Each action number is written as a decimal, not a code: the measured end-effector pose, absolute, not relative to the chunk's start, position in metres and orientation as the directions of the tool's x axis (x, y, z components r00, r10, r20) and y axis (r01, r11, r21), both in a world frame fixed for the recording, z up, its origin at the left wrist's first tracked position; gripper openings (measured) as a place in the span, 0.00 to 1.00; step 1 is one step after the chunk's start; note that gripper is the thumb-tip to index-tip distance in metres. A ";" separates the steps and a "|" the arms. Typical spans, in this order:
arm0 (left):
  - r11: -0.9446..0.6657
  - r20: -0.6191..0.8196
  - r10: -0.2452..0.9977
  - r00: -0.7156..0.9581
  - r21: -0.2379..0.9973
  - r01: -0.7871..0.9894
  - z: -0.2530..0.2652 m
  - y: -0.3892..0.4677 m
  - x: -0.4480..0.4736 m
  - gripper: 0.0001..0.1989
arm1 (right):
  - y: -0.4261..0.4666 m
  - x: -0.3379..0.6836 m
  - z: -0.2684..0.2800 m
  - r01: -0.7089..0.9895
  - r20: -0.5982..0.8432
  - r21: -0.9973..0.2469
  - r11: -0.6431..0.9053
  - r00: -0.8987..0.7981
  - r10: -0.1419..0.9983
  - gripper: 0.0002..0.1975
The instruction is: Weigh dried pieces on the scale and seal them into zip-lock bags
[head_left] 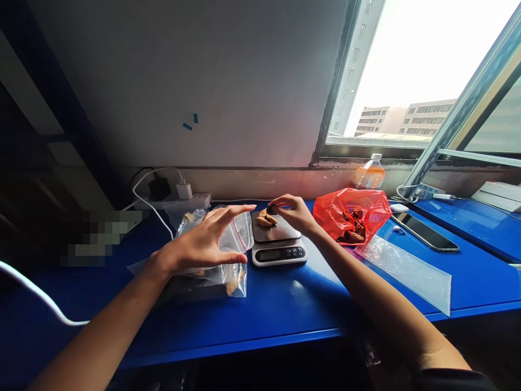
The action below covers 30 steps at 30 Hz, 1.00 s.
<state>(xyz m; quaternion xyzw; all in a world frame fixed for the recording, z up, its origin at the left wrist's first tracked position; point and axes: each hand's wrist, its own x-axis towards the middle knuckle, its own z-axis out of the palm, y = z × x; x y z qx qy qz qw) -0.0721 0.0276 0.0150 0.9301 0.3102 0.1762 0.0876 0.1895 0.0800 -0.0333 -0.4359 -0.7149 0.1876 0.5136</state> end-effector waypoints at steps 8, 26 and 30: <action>-0.808 0.291 0.589 0.754 0.244 0.537 0.012 0.031 -0.072 0.43 | 0.099 0.170 -0.042 0.449 0.516 -0.715 0.536 -0.178 0.838 0.09; -0.809 0.264 0.586 0.766 0.245 0.535 0.007 0.032 -0.069 0.44 | 0.071 0.141 -0.045 0.927 0.358 -0.356 0.118 0.019 0.933 0.34; -0.801 0.272 0.597 0.755 0.260 0.540 0.006 0.033 -0.070 0.47 | 0.072 0.146 -0.047 0.918 0.367 -0.374 0.134 0.014 0.930 0.33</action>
